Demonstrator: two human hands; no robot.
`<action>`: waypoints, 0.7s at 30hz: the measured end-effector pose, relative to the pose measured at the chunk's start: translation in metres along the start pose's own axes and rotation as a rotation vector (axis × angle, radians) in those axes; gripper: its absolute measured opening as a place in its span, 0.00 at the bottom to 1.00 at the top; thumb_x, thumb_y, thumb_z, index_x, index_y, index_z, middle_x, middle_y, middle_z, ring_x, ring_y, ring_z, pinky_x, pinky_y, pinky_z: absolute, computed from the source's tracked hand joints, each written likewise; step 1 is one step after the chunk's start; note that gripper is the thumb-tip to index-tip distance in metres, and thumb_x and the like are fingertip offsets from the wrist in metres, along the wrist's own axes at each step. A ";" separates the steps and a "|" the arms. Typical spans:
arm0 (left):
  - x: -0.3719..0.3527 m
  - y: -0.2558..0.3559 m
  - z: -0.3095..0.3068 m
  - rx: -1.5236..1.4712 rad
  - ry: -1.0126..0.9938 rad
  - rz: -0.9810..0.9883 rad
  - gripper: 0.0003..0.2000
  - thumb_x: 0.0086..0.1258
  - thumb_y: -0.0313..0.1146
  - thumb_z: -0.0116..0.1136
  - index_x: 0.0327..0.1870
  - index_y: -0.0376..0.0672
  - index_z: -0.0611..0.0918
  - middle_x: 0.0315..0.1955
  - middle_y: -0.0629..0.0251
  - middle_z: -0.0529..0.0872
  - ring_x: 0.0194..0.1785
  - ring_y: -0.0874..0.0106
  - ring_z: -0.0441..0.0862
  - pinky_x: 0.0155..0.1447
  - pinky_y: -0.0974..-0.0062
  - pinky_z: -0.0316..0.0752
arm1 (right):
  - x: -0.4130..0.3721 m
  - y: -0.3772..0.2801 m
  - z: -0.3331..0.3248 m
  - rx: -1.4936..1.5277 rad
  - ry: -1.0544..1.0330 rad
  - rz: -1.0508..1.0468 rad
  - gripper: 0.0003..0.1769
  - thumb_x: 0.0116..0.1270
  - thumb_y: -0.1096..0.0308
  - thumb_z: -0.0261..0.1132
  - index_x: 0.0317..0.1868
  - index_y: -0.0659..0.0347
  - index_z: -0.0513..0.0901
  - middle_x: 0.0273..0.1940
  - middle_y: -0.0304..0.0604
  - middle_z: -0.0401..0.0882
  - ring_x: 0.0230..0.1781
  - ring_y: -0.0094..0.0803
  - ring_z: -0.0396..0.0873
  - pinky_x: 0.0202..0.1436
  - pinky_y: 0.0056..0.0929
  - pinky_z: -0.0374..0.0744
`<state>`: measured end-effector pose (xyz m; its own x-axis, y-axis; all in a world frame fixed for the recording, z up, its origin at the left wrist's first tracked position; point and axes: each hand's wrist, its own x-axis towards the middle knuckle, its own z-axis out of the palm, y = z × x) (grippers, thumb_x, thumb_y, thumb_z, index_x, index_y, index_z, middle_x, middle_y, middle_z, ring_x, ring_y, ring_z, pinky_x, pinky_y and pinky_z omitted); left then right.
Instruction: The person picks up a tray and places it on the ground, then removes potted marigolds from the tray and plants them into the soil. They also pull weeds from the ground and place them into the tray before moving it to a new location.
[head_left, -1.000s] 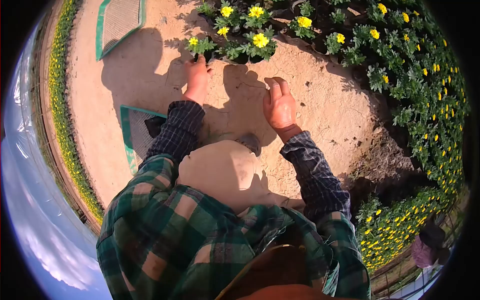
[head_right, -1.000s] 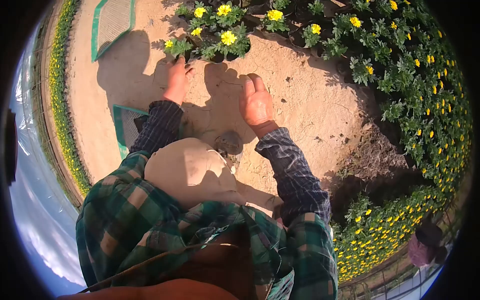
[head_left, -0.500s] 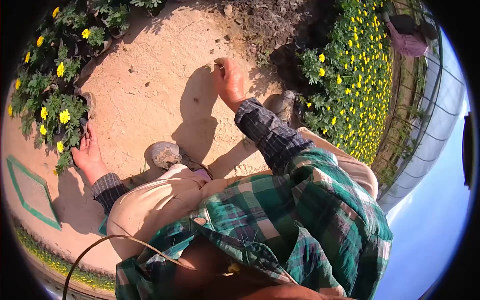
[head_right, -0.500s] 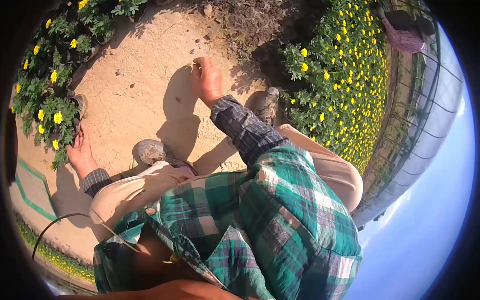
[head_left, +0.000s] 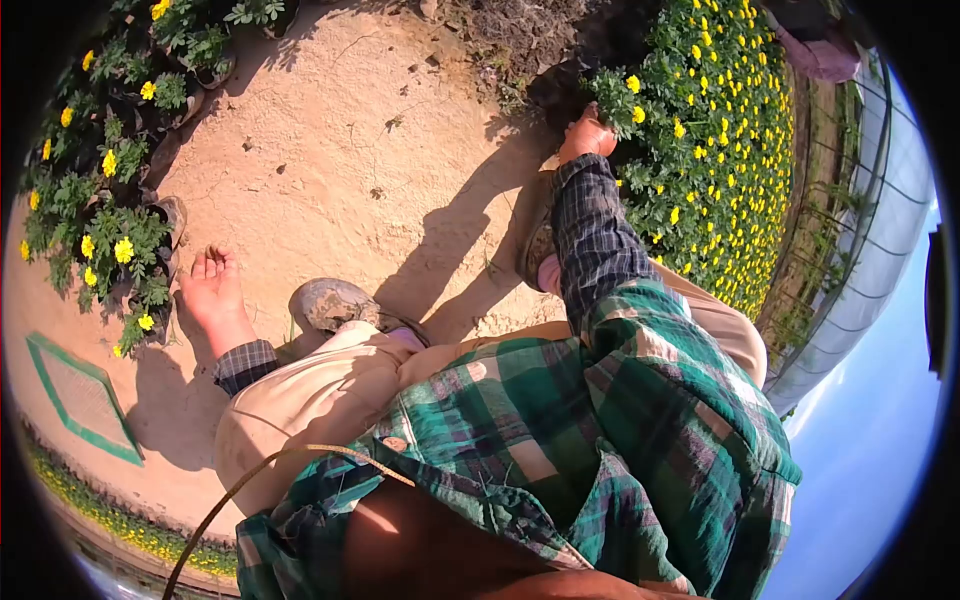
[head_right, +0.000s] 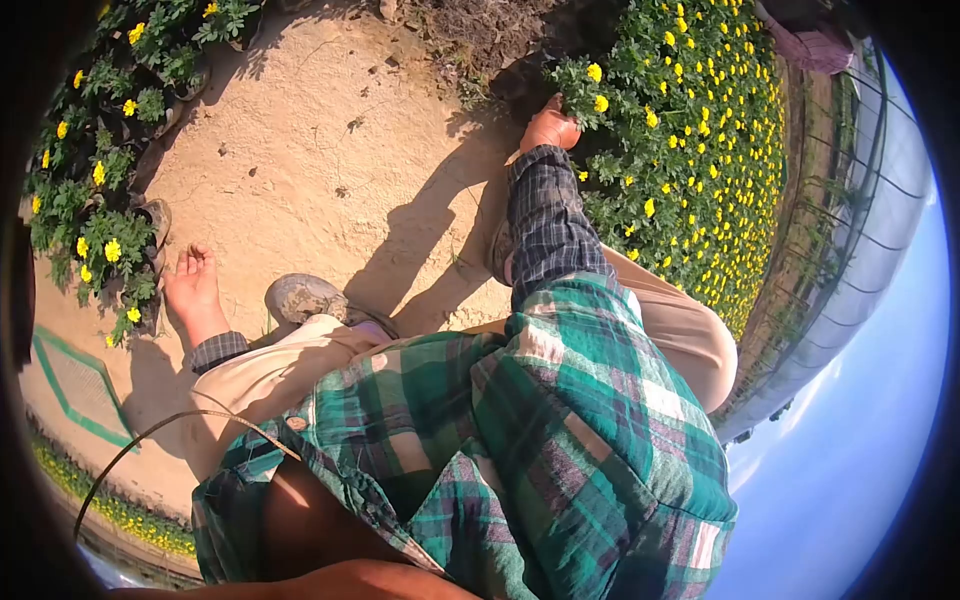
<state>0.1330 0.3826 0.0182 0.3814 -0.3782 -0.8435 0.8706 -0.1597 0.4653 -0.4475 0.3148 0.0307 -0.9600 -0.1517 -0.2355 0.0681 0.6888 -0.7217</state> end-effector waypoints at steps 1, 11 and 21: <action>-0.002 -0.001 0.002 0.007 -0.019 -0.009 0.27 0.77 0.53 0.32 0.47 0.30 0.66 0.42 0.49 0.72 0.43 0.57 0.72 0.48 0.54 0.75 | 0.004 0.003 0.000 0.000 -0.001 0.003 0.08 0.64 0.67 0.63 0.39 0.63 0.80 0.30 0.40 0.81 0.19 0.30 0.75 0.21 0.31 0.75; -0.005 -0.011 0.004 0.043 -0.058 -0.019 0.26 0.77 0.52 0.31 0.43 0.31 0.69 0.39 0.51 0.73 0.41 0.59 0.73 0.47 0.57 0.74 | 0.059 0.051 0.006 0.422 -0.335 0.038 0.09 0.64 0.65 0.63 0.41 0.60 0.79 0.31 0.39 0.79 0.22 0.28 0.76 0.24 0.32 0.75; -0.002 -0.023 0.009 0.030 -0.151 -0.085 0.25 0.76 0.51 0.35 0.39 0.33 0.73 0.36 0.54 0.77 0.40 0.61 0.74 0.48 0.60 0.73 | -0.032 -0.003 -0.014 -0.542 0.011 -0.859 0.26 0.60 0.65 0.65 0.59 0.56 0.69 0.54 0.56 0.68 0.49 0.53 0.76 0.49 0.43 0.77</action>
<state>0.1090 0.3785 0.0114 0.2538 -0.4944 -0.8314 0.8872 -0.2234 0.4037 -0.4207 0.3277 0.0493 -0.6286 -0.7422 0.2322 -0.7760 0.5789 -0.2504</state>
